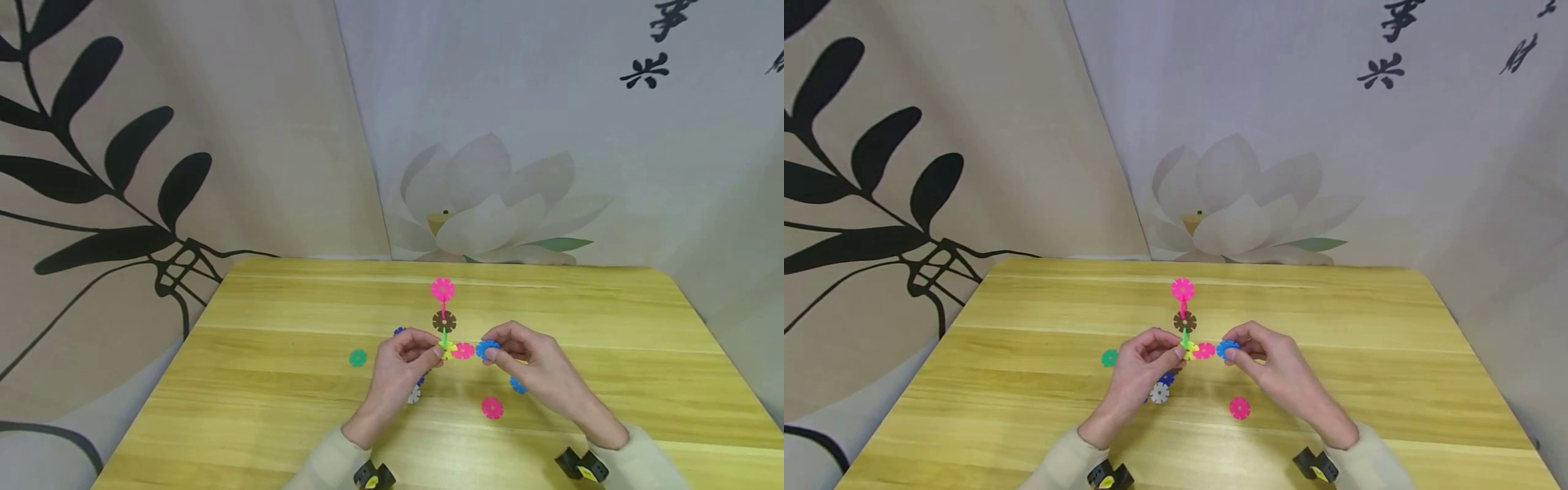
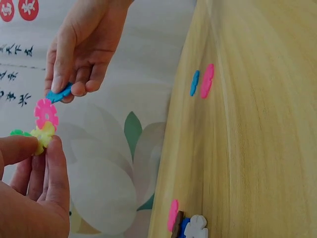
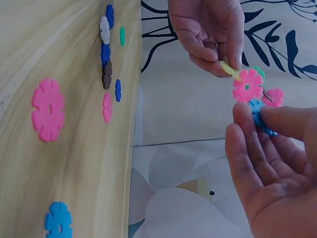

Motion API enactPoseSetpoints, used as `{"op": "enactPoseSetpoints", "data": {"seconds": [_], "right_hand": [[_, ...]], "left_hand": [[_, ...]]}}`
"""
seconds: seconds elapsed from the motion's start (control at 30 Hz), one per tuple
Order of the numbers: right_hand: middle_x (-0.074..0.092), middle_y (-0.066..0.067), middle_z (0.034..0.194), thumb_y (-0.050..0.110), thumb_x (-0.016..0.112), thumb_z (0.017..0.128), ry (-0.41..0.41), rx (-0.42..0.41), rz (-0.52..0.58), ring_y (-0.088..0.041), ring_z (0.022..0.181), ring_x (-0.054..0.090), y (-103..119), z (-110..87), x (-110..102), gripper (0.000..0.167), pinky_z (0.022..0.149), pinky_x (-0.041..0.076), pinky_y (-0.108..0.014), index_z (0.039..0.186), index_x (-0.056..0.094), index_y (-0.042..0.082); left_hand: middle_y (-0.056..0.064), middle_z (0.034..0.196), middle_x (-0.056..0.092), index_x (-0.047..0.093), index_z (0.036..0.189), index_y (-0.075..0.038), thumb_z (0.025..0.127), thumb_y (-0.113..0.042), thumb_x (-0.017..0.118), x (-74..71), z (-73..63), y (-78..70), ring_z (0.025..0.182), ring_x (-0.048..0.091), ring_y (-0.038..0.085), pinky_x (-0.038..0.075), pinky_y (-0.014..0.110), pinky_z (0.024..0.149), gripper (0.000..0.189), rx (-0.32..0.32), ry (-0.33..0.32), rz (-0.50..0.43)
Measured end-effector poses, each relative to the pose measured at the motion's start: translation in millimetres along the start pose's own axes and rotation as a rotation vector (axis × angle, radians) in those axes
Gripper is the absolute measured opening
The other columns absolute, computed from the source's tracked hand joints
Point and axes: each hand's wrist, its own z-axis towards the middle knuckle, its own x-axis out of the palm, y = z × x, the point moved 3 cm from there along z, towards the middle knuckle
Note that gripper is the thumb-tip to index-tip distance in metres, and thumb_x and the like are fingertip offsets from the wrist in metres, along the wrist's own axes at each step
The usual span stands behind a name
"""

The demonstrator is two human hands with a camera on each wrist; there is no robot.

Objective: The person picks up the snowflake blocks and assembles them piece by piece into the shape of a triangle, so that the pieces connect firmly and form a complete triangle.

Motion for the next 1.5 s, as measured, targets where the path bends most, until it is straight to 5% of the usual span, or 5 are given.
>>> {"op": "enactPoseSetpoints", "data": {"seconds": [0.17, 0.5, 0.7, 1.0, 1.5], "right_hand": [[0.073, 0.0, 0.095, 0.017, 0.07, 0.101, 0.002, -0.007, -0.009, -0.014, 0.08, 0.071, 0.6, 1.5, 3.7, 0.011, 0.043, 0.044, -0.026, 0.111, 0.068, 0.014], [0.073, 0.005, 0.091, 0.013, 0.071, 0.098, -0.052, -0.049, -0.032, -0.013, 0.082, 0.073, 3.6, 2.1, 8.2, 0.01, 0.047, 0.047, -0.026, 0.108, 0.069, 0.016], [0.076, 0.006, 0.091, 0.013, 0.073, 0.097, -0.077, -0.013, -0.01, -0.014, 0.083, 0.075, 4.3, 2.2, 10.1, 0.008, 0.05, 0.047, -0.026, 0.106, 0.072, 0.013], [0.077, 0.001, 0.09, 0.01, 0.072, 0.098, -0.077, -0.038, 0.067, -0.018, 0.08, 0.076, 0.8, 6.5, 14.7, 0.007, 0.061, 0.058, -0.03, 0.105, 0.072, 0.009], [0.078, 0.001, 0.09, 0.016, 0.078, 0.094, -0.156, 0.063, 0.019, -0.015, 0.079, 0.075, -2.4, 12.9, 31.4, 0.011, 0.067, 0.061, -0.032, 0.104, 0.077, 0.011]], "left_hand": [[0.01, 0.097, 0.072, 0.069, 0.107, 0.004, 0.093, -0.002, 0.072, 0.6, -0.2, 0.7, 0.084, 0.073, 0.021, 0.061, 0.044, 0.085, 0.016, 0.001, 0.005, 0.008], [0.012, 0.097, 0.072, 0.068, 0.105, 0.006, 0.089, -0.002, 0.077, 1.1, -0.5, 0.0, 0.084, 0.072, 0.017, 0.061, 0.029, 0.08, 0.02, -0.012, -0.02, -0.007], [0.006, 0.087, 0.071, 0.068, 0.103, 0.006, 0.086, 0.0, 0.079, 1.3, -0.5, -0.8, 0.078, 0.073, 0.018, 0.063, 0.036, 0.077, 0.021, -0.015, -0.048, -0.03], [0.02, 0.091, 0.072, 0.066, 0.102, 0.01, 0.086, 0.005, 0.078, 1.7, -0.7, -1.2, 0.075, 0.074, 0.017, 0.063, 0.033, 0.075, 0.02, 0.012, -0.065, -0.098], [0.013, 0.105, 0.07, 0.063, 0.111, 0.003, 0.09, -0.005, 0.078, -10.9, 0.1, 7.0, 0.095, 0.073, 0.024, 0.061, 0.036, 0.087, 0.027, -0.051, -0.055, -0.057]]}}
